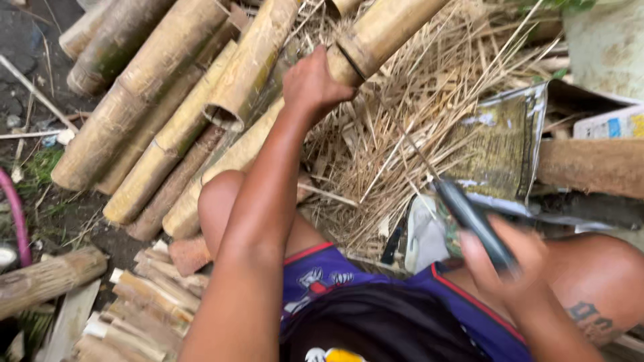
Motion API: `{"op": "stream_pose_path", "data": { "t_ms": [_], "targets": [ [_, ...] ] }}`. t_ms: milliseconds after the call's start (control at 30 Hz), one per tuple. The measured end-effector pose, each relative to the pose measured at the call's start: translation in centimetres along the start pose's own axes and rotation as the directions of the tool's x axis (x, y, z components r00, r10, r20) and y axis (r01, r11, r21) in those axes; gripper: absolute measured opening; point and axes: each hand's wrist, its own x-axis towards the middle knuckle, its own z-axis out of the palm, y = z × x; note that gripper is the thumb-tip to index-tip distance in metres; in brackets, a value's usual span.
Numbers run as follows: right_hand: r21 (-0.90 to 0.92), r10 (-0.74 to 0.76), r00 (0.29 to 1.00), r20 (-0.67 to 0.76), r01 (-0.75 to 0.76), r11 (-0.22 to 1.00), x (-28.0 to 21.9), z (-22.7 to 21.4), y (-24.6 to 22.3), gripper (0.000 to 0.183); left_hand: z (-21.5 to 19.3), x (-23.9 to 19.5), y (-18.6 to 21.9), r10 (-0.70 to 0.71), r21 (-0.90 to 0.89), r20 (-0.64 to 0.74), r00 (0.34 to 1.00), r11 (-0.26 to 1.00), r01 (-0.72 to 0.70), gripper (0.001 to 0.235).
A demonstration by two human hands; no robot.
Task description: The person uses a hand saw to cut bamboo poles into shorter sections. They hold the bamboo with one hand and saw with the other, then stack the cut pieces.
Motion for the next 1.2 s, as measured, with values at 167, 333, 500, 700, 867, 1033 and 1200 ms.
{"op": "stream_pose_path", "data": {
  "t_ms": [167, 333, 500, 700, 867, 1033, 1200],
  "targets": [
    [0.066, 0.006, 1.000, 0.025, -0.008, 0.998, 6.6, 6.8, 2.7, 0.031, 1.0, -2.2, 0.5, -0.040, -0.001, 0.018, 0.999, 0.999, 0.040, 0.087],
    [0.034, 0.111, 0.993, 0.050, -0.113, 0.993, -4.2, -0.1, -0.7, 0.034, -0.1, -1.1, 1.2, -0.058, -0.023, 0.068, 0.996, 0.998, 0.060, 0.096],
    [0.039, 0.209, 0.978, 0.022, -0.210, 0.977, -7.2, -1.3, 0.8, 0.022, -0.2, -1.4, 0.6, -0.066, -0.045, 0.118, 0.991, 0.996, 0.072, 0.092],
    [0.216, 0.161, 0.987, 0.024, -0.163, 0.963, 3.4, 5.5, 6.3, 0.031, 2.2, 0.7, -1.3, -0.065, -0.002, 0.221, 0.973, 0.998, 0.068, 0.101],
    [0.223, 0.106, 0.993, 0.047, -0.114, 0.968, -3.6, -1.7, 3.1, 0.038, 2.7, 3.6, -4.1, -0.009, -0.053, 0.164, 0.986, 0.998, 0.018, 0.116],
    [0.195, 0.199, 0.976, 0.088, -0.213, 0.957, 4.6, 6.2, 8.2, 0.038, 2.8, 3.2, -3.4, -0.156, 0.061, 0.321, 0.934, 0.988, 0.144, 0.110],
    [0.285, 0.047, 0.998, 0.050, -0.059, 0.957, 10.5, 9.9, 8.2, 0.033, 1.7, 2.2, -2.4, 0.050, -0.105, 0.151, 0.987, 0.994, -0.034, 0.101]
  ]
}}
